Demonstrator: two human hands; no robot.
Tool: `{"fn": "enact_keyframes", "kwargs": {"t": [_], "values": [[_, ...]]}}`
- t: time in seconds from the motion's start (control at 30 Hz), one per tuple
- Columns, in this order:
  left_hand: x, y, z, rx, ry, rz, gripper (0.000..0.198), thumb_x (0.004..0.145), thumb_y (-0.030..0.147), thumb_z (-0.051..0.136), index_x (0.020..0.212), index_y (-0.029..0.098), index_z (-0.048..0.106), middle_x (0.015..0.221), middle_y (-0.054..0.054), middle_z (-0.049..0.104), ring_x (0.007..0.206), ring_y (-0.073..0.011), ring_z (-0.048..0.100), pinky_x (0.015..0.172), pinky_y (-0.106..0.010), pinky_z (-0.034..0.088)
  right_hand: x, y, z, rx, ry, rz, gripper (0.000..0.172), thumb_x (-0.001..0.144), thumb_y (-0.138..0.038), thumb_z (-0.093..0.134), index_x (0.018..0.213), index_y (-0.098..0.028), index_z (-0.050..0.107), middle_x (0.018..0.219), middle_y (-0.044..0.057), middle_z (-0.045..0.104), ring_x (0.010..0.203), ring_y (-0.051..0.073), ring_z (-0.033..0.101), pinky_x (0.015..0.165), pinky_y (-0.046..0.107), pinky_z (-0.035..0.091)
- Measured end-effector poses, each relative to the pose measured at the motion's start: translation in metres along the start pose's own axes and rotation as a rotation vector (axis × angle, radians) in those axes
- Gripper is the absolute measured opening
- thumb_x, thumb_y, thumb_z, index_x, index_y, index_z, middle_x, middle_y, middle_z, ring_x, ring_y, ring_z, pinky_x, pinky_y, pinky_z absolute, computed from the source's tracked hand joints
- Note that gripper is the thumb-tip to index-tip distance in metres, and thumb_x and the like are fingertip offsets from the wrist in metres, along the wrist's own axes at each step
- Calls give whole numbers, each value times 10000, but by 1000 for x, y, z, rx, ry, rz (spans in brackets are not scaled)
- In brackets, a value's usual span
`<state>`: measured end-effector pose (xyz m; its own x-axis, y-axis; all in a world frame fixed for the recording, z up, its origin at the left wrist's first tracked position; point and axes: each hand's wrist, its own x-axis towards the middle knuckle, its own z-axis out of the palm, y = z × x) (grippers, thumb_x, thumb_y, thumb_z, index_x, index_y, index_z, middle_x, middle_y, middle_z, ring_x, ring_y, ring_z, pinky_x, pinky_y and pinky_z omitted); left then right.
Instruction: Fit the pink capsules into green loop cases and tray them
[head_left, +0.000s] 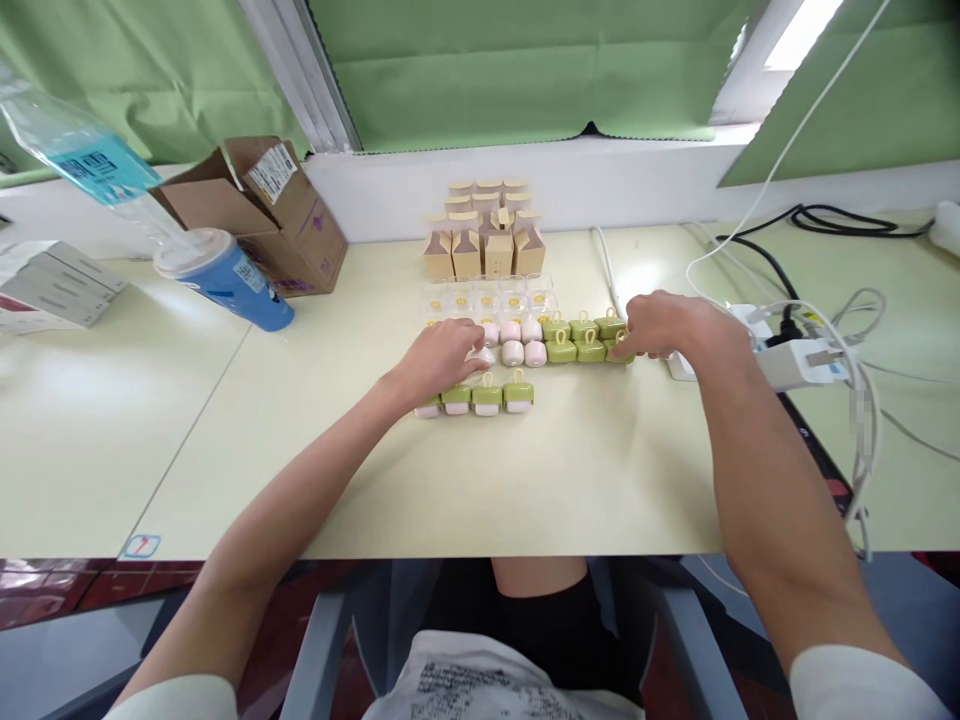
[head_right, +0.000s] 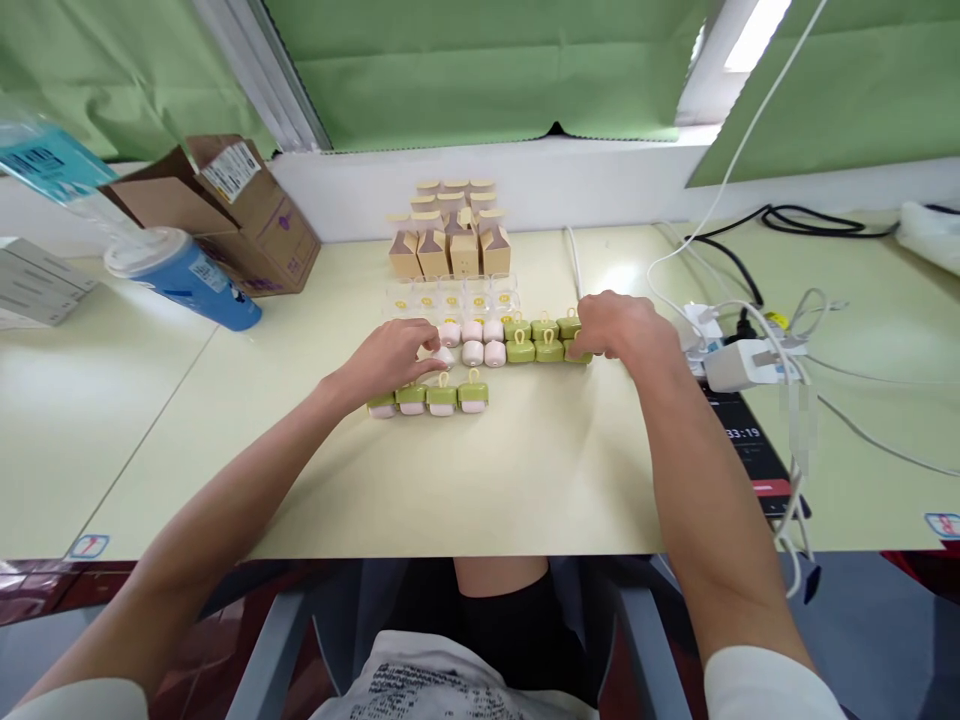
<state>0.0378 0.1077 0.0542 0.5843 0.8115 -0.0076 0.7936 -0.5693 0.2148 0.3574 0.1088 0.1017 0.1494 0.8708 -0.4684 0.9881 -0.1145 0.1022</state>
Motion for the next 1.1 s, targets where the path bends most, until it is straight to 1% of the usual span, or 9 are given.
{"fn": "enact_keyframes", "kwargs": {"t": [0.23,0.3,0.4,0.53,0.63,0.73,0.83,0.97,1.1], "values": [[-2,-6,2,-129,-23,42,185,966,249,586,1114,200,684,1178,-96,770,1032,-260,718,863,-369,510,6,13,0,94,-102,3,140,805,-288,851,850,-216,740,806,104,775,705,265,730,671,395,516],[-2,-8,2,-161,-40,62,190,963,266,609,1126,199,679,1191,-97,759,1037,-256,714,856,-359,506,2,25,-2,136,-125,27,148,828,-227,838,962,-191,787,861,127,803,715,255,746,683,397,519],[0,-11,4,-198,-40,54,198,927,281,689,1103,194,662,1183,-93,753,1032,-255,702,827,-343,493,-12,51,-11,263,-76,10,374,910,-253,838,1274,-180,794,989,165,835,754,226,782,752,416,521],[4,-14,9,-182,-22,24,162,901,220,697,1054,197,651,1112,-77,763,980,-251,693,787,-335,474,-27,76,-23,528,-32,-322,573,952,-373,866,1502,-296,725,1153,164,844,981,266,834,826,408,550],[4,-17,8,-185,17,57,173,915,218,679,1085,189,673,1121,-79,772,986,-252,703,821,-352,515,-26,67,-21,767,-93,-640,617,938,-496,870,1518,-361,706,1189,108,836,1074,315,836,897,416,642],[1,-17,-1,-293,155,88,210,957,241,660,1148,174,713,1173,-95,782,1022,-240,732,898,-384,605,-20,37,-13,1038,-73,-905,578,911,-487,900,1441,-356,712,1158,47,802,1044,284,835,1005,489,683],[-4,-11,-16,-477,392,181,228,986,303,716,1174,183,766,1224,-96,772,1042,-209,762,930,-379,695,-17,2,-6,1326,3,-1056,442,865,-427,949,1226,-341,709,1168,7,774,1006,255,826,964,489,708],[-16,5,-33,-516,703,454,266,1031,354,767,1264,228,786,1260,-93,764,1138,-201,769,934,-351,742,-18,-26,-2,1438,55,-1109,382,942,-503,881,1212,-350,659,1122,-6,793,1036,246,824,936,454,707],[-28,18,-43,-363,841,596,334,1040,320,773,1371,280,750,1273,-75,761,1167,-194,767,909,-316,743,-25,-37,0,1398,36,-1157,401,979,-547,835,1281,-346,663,1092,-2,808,975,216,817,911,421,711]]}}
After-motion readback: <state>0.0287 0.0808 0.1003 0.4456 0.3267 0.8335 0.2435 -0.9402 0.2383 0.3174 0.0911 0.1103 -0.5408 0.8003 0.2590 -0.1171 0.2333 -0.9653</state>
